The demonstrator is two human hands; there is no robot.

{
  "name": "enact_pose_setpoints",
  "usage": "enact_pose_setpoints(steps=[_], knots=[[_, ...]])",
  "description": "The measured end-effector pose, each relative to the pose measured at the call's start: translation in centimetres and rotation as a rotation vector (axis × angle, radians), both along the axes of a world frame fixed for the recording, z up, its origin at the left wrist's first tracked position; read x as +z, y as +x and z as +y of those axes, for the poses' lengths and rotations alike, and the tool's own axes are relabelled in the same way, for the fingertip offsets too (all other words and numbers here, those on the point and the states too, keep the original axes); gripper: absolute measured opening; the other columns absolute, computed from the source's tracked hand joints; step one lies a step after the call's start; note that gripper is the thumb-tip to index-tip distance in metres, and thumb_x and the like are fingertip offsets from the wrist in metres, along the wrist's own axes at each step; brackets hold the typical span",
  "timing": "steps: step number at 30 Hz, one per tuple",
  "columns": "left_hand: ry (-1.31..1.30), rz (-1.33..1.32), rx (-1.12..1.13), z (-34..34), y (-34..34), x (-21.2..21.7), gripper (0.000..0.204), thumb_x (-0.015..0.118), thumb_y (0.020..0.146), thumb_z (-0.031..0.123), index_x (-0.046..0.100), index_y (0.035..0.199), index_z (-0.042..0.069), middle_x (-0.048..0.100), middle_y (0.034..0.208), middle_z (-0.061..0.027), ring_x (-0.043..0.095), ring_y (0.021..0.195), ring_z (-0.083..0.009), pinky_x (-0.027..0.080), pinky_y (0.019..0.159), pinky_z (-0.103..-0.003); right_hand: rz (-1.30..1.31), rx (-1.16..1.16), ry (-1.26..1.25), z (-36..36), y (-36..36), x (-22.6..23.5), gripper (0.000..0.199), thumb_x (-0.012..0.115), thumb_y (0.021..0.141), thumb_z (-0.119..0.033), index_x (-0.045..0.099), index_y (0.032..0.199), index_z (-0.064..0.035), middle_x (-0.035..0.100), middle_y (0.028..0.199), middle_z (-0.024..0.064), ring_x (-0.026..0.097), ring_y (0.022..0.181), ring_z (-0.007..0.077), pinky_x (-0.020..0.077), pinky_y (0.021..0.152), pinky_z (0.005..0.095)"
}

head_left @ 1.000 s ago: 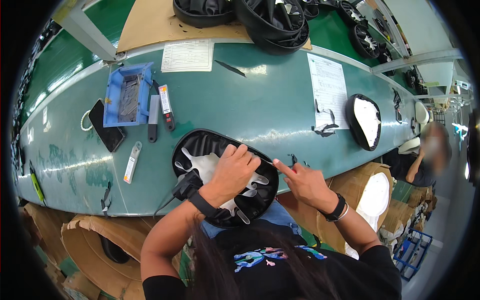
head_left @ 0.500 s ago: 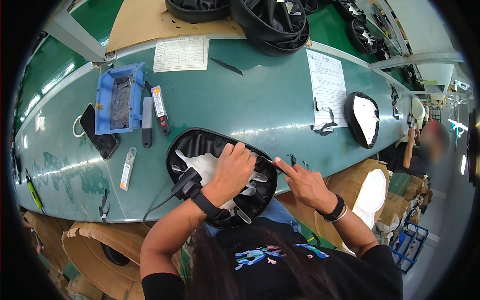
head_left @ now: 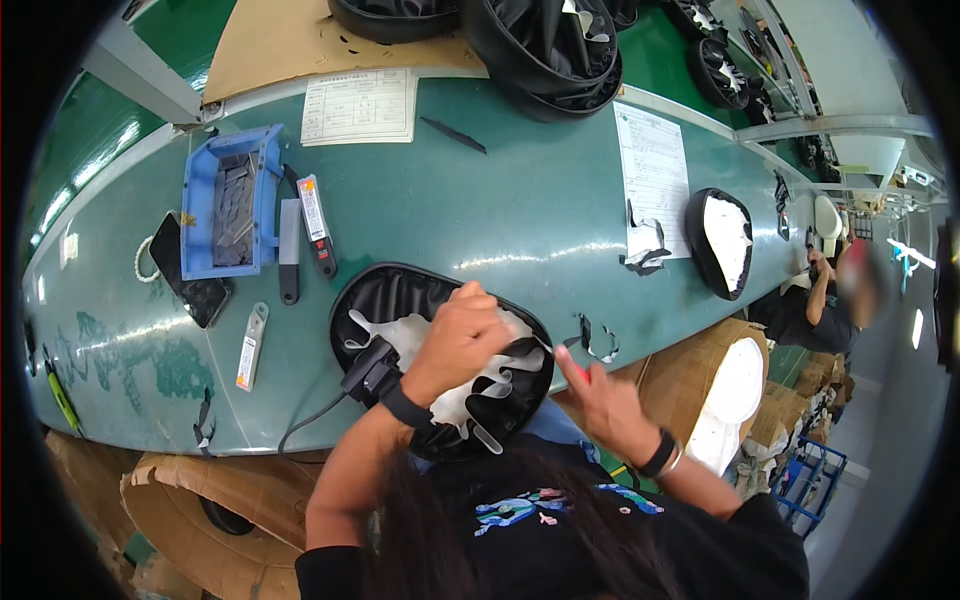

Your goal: Upholstering bicycle seats by pulling leather tight over foam and plastic bases and securing them.

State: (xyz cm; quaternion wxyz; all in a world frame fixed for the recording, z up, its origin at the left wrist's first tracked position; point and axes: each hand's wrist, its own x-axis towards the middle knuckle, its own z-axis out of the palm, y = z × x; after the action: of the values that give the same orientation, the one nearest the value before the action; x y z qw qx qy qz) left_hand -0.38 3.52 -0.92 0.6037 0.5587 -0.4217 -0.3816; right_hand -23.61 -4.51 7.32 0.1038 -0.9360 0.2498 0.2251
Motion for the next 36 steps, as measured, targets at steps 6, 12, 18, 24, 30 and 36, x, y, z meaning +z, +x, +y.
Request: enact_pose_setpoints(steps=[6,12,18,24,30,36], knots=[[-0.053,-0.621,-0.022,-0.2,-1.6,2.1,0.041,0.073,0.074,0.036,0.058,0.052,0.004,0.047,0.060,-0.0041,0.046,0.073,-0.0242,0.032,0.070,-0.039,-0.067,-0.076,-0.007,0.4,1.6,-0.7,0.068,0.055,0.084,-0.010,0.032,0.148,-0.0167,0.053,0.077,0.0130,0.054,0.050,0.0295,0.0451,0.044,0.0412],[-0.181,-0.337,-0.098,-3.1,1.0,0.3,0.023,0.073,0.074,0.022,0.061,0.063,0.007,0.054,0.063,-0.0047,0.049,0.075,-0.0231,0.035,0.073,-0.036,-0.118,-0.052,0.005,-1.5,3.2,-0.6,0.062,0.054,0.087,-0.012,0.034,0.146,-0.0157,0.054,0.076,0.0139,0.056,0.052,0.0306,0.0455,0.045,0.0411],[-0.312,0.954,0.104,-1.9,3.6,1.9,0.018,0.067,0.075,0.010,0.053,0.064,0.007,0.054,0.070,-0.0081,0.055,0.069,-0.0143,0.045,0.063,-0.031,-0.180,-0.271,-0.035,2.7,0.2,-1.3,0.061,0.055,0.090,-0.016,0.032,0.147,-0.0147,0.054,0.075,0.0152,0.056,0.052,0.0336,0.0449,0.046,0.0443],[0.054,-0.738,-0.107,-4.0,0.1,2.4,0.020,0.071,0.075,0.023,0.066,0.075,0.004,0.059,0.077,-0.0075,0.054,0.074,-0.0216,0.043,0.064,-0.033,-0.127,-0.165,-0.030,-3.2,3.7,-0.4,0.057,0.052,0.090,-0.015,0.036,0.144,-0.0231,0.056,0.075,0.0153,0.057,0.052,0.0348,0.0467,0.048,0.0452],[-0.171,-0.566,-0.155,-5.8,0.1,-0.4,0.019,0.073,0.069,0.015,0.060,0.059,0.004,0.052,0.059,-0.0048,0.047,0.073,-0.0186,0.035,0.071,-0.034,-0.227,-0.234,0.015,-1.5,1.8,-2.3,0.062,0.054,0.090,-0.015,0.031,0.147,-0.0110,0.057,0.075,0.0172,0.057,0.054,0.0358,0.0476,0.049,0.0457],[-0.084,0.068,0.024,-5.0,5.0,1.9,0.024,0.069,0.072,0.005,0.051,0.058,-0.001,0.043,0.058,-0.0042,0.051,0.075,-0.0164,0.037,0.065,-0.031,-0.241,-0.364,0.074,4.3,0.2,-0.9,0.065,0.056,0.088,-0.016,0.030,0.148,-0.0095,0.054,0.071,0.0151,0.056,0.051,0.0347,0.0452,0.047,0.0460]])
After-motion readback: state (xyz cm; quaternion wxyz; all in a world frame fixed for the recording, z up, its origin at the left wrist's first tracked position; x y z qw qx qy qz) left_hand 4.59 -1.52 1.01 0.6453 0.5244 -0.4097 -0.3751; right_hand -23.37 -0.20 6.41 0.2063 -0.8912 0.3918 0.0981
